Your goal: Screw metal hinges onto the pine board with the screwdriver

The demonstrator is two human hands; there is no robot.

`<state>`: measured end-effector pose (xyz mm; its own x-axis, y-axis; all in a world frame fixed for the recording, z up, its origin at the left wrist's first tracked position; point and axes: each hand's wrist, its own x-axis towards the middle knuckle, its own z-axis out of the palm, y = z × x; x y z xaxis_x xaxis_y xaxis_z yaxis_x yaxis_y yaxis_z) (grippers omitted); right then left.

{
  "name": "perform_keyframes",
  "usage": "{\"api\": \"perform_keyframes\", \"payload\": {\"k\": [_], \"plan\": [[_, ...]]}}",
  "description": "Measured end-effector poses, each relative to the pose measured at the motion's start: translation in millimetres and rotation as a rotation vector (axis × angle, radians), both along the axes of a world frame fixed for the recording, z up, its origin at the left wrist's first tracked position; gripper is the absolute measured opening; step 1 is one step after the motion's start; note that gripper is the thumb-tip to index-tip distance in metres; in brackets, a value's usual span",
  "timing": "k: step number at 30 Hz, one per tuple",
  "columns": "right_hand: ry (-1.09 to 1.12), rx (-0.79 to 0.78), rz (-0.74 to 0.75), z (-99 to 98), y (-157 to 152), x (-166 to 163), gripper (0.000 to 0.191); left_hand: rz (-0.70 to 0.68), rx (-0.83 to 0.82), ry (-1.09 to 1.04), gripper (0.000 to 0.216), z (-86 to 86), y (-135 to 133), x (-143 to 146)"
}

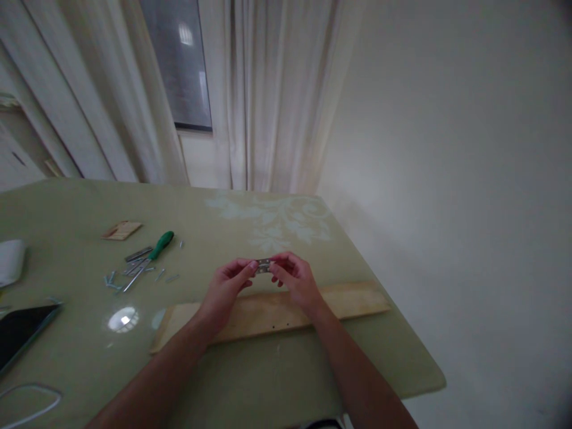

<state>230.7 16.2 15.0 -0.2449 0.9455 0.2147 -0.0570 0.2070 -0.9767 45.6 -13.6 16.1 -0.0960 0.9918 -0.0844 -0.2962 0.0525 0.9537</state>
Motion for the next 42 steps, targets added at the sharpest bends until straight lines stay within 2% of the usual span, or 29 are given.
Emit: {"api": "perform_keyframes", "payload": {"k": [2,7,14,20,24,28,31,33,42], "plan": [[0.046,-0.086,0.048,2.0,2,0,0.032,-0.015,0.019,0.038,0.043,-2.9,0,1],[0.07,-0.108,0.024,6.3,2,2,0.026,-0.113,0.031,0.039,0.04,-6.9,-2,4],[-0.011,-0.104,0.011,6.6,2,3,0.034,-0.075,0.039,0.052,0.041,-3.3,-3,8],[-0.176,-0.085,-0.038,13.8,2,12,0.031,-0.171,0.103,0.29,0.034,-1.0,0,6],[-0.29,-0.118,-0.058,16.0,-23,32,0.024,-0.291,0.173,0.522,0.031,1.5,-2,3],[-0.378,-0.142,-0.179,2.7,-69,44,0.024,-0.447,0.28,0.695,0.022,7.1,-11,6],[-0.42,-0.185,-0.19,-8.0,-91,41,0.024,-0.545,0.36,0.792,0.018,10.1,-17,8],[-0.483,-0.177,-0.193,-10.7,-96,36,0.022,-0.58,0.414,0.849,0.017,11.1,-19,8],[-0.895,0.04,-0.356,-8.9,-101,30,0.007,-0.726,0.532,1.056,0.02,10.6,-19,3]]}}
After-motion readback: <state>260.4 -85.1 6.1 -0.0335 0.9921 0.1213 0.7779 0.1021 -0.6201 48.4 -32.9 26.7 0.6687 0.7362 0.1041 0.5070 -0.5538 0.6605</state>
